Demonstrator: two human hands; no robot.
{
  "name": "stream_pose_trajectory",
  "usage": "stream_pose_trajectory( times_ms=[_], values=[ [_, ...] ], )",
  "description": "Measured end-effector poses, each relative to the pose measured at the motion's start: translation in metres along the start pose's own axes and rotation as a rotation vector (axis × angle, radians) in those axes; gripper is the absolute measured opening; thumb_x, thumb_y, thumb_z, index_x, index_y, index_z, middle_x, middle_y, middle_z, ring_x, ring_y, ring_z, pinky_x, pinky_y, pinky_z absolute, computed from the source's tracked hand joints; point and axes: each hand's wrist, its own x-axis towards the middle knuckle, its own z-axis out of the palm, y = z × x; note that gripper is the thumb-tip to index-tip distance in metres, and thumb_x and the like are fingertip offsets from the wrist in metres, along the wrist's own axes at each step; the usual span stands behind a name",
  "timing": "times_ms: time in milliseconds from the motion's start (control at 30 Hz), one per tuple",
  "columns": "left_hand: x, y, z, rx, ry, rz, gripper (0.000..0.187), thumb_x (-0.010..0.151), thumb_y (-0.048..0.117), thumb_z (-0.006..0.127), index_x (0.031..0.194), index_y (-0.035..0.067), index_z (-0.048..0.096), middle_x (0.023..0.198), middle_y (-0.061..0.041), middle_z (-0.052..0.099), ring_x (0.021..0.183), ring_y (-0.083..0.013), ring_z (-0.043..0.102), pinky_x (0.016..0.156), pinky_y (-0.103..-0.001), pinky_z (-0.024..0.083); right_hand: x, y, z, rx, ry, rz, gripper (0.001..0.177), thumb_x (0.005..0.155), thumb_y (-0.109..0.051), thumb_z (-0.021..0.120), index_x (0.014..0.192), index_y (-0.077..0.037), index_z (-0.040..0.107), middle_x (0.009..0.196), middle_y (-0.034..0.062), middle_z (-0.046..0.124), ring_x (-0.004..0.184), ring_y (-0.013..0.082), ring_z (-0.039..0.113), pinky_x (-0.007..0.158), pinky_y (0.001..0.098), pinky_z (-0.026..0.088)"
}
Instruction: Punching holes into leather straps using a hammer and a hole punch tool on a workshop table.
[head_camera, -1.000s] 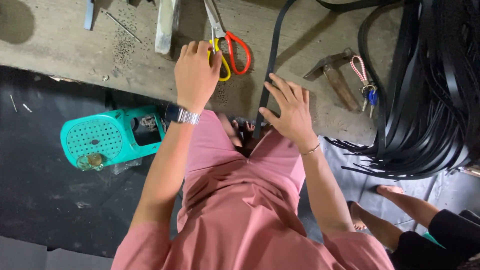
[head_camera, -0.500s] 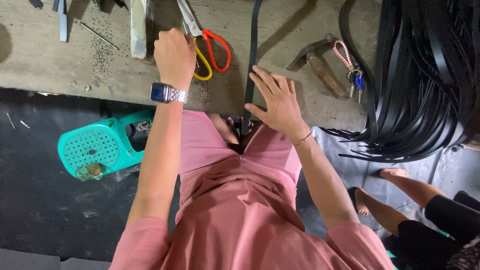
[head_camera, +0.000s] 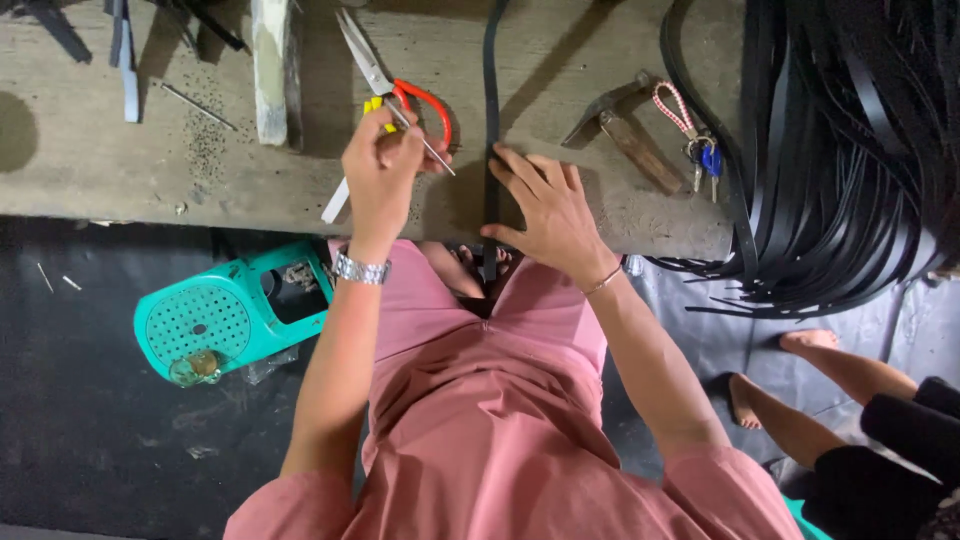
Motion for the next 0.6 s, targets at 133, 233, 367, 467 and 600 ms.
stream_pose_trajectory(
  times_ms=[133, 233, 367, 467, 600],
  values=[
    [-0.017, -0.013, 0.015, -0.033, -0.053, 0.05, 0.031, 0.107, 0.023, 0.061, 0.118, -0.005, 0.056, 0.094, -0.027, 0.072, 0.086, -0.0319, 0.077, 0.074, -0.039, 0.067, 0.004, 0.009, 0.005, -0.006, 0.047, -0.001, 0.091, 0.086, -0.087, 0.047, 0.149, -0.021, 0.056, 0.152, -0.0021, 0.053, 0.12, 0.0239, 0.05, 0.086, 0.0399, 0.038],
    [-0.021, -0.039, 0.023, -0.021, -0.078, 0.111, 0.024, 0.109, 0.017, 0.057, 0.115, -0.006, 0.057, 0.092, -0.027, 0.073, 0.08, -0.032, 0.078, 0.069, -0.039, 0.067, 0.008, 0.012, 0.0, 0.019, 0.065, -0.023, 0.09, 0.087, -0.084, 0.054, 0.147, -0.017, 0.057, 0.149, 0.0005, 0.055, 0.117, 0.0248, 0.05, 0.086, 0.0392, 0.039],
    [-0.022, -0.038, 0.033, -0.016, -0.086, 0.128, 0.019, 0.108, 0.014, 0.056, 0.113, -0.005, 0.056, 0.093, -0.026, 0.075, 0.081, -0.0302, 0.079, 0.07, -0.037, 0.067, 0.006, 0.013, 0.001, 0.014, 0.057, -0.027, 0.089, 0.086, -0.082, 0.056, 0.148, -0.018, 0.056, 0.15, 0.0, 0.055, 0.117, 0.0249, 0.05, 0.085, 0.0397, 0.04],
    [-0.021, -0.043, 0.035, 0.049, -0.086, 0.163, 0.017, 0.108, 0.014, 0.058, 0.111, -0.003, 0.057, 0.093, -0.024, 0.076, 0.079, -0.03, 0.079, 0.069, -0.036, 0.067, 0.008, 0.012, 0.001, 0.031, 0.053, -0.025, 0.084, 0.087, -0.079, 0.061, 0.146, -0.018, 0.059, 0.151, -0.0011, 0.055, 0.116, 0.0259, 0.051, 0.084, 0.0401, 0.039],
    [-0.021, -0.046, 0.036, 0.144, -0.084, 0.2, 0.011, 0.107, 0.012, 0.059, 0.11, 0.001, 0.058, 0.091, -0.018, 0.078, 0.077, -0.0261, 0.079, 0.07, -0.035, 0.065, 0.009, 0.01, -0.003, 0.029, 0.047, -0.027, 0.083, 0.089, -0.077, 0.062, 0.144, -0.016, 0.061, 0.151, -0.0009, 0.055, 0.116, 0.0257, 0.05, 0.084, 0.0385, 0.038]
  ],
)
